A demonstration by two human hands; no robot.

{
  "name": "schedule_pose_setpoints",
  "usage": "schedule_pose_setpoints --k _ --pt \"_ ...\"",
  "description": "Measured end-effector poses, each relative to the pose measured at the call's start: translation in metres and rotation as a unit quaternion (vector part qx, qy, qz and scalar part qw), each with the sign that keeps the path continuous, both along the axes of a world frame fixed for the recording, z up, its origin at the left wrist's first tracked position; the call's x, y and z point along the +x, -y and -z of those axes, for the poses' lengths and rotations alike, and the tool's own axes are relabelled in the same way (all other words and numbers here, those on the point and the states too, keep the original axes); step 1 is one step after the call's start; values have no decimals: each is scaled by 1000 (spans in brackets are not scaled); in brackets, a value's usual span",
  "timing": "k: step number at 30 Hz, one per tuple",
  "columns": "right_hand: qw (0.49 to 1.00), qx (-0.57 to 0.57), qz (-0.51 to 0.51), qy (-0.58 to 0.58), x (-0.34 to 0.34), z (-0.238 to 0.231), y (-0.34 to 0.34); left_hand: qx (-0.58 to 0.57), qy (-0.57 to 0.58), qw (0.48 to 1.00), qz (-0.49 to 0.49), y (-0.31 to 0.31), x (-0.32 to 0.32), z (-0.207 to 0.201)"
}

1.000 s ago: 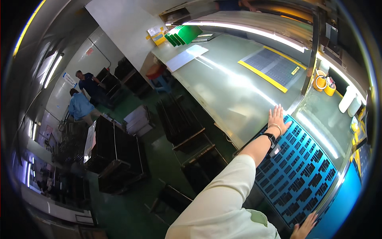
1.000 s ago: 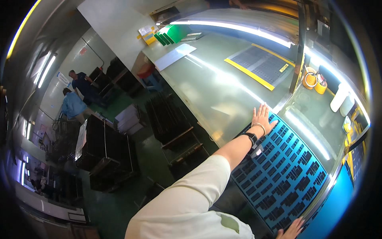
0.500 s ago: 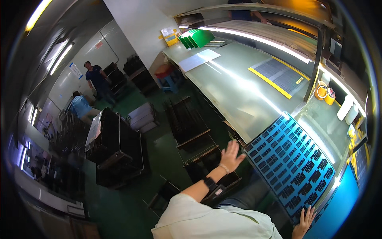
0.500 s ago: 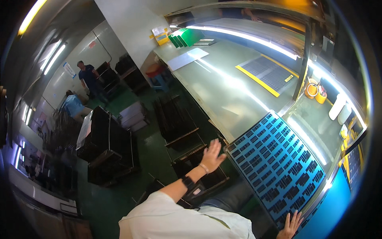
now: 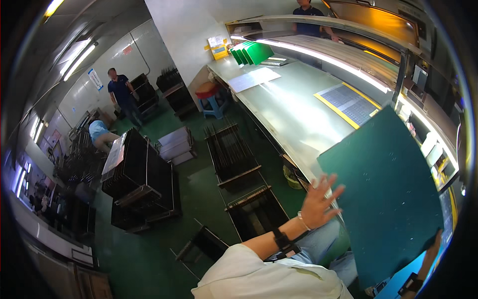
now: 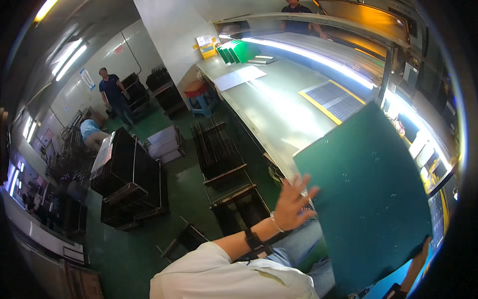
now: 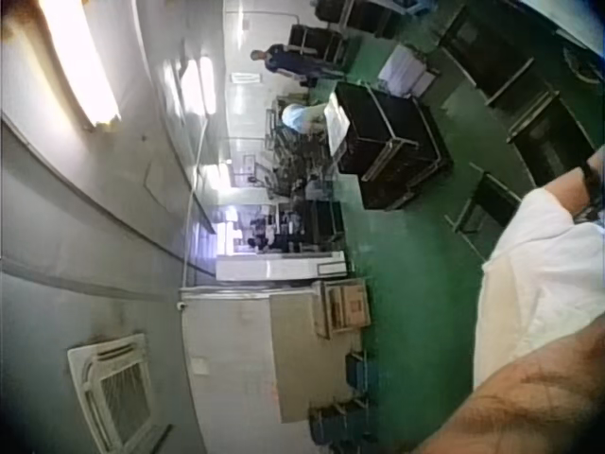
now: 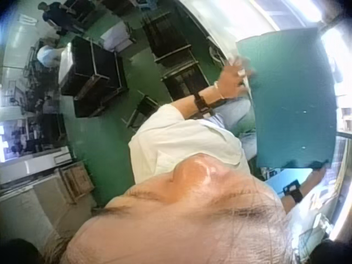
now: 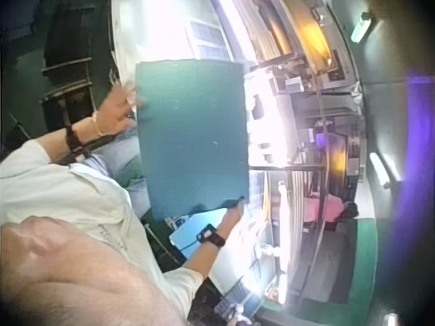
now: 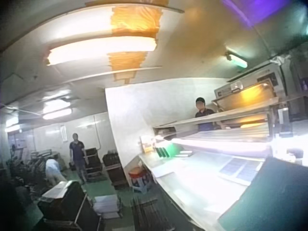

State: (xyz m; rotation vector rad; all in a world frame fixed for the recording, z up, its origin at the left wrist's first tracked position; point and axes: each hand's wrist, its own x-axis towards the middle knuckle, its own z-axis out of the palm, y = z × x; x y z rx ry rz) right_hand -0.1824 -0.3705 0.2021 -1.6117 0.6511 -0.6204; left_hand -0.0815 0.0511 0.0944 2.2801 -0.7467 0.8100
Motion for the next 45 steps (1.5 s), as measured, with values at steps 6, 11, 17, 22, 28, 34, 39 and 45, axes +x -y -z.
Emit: schedule_pose_setpoints --k 6,11,17,22,28,34,39,45 --pt "962 3 -16 -273 -104 182 169 171 -106 952 232 95 6 66" --pt "911 -305 196 -195 -191 183 131 238 -126 949 164 100 17 87" --pt "687 -248 593 -338 -393 237 78 259 -116 944 167 115 20 84" --pt "826 237 509 -50 -375 235 29 298 -126 932 162 127 15 92" --pt "871 219 431 -84 -335 224 39 309 -142 929 143 126 14 91" --pt "875 180 448 24 -342 224 21 317 -138 929 133 124 15 91" --pt "877 181 441 55 -346 198 21 312 -139 929 141 127 13 89" --pt "821 151 435 338 -341 121 32 321 -228 898 198 153 24 59"
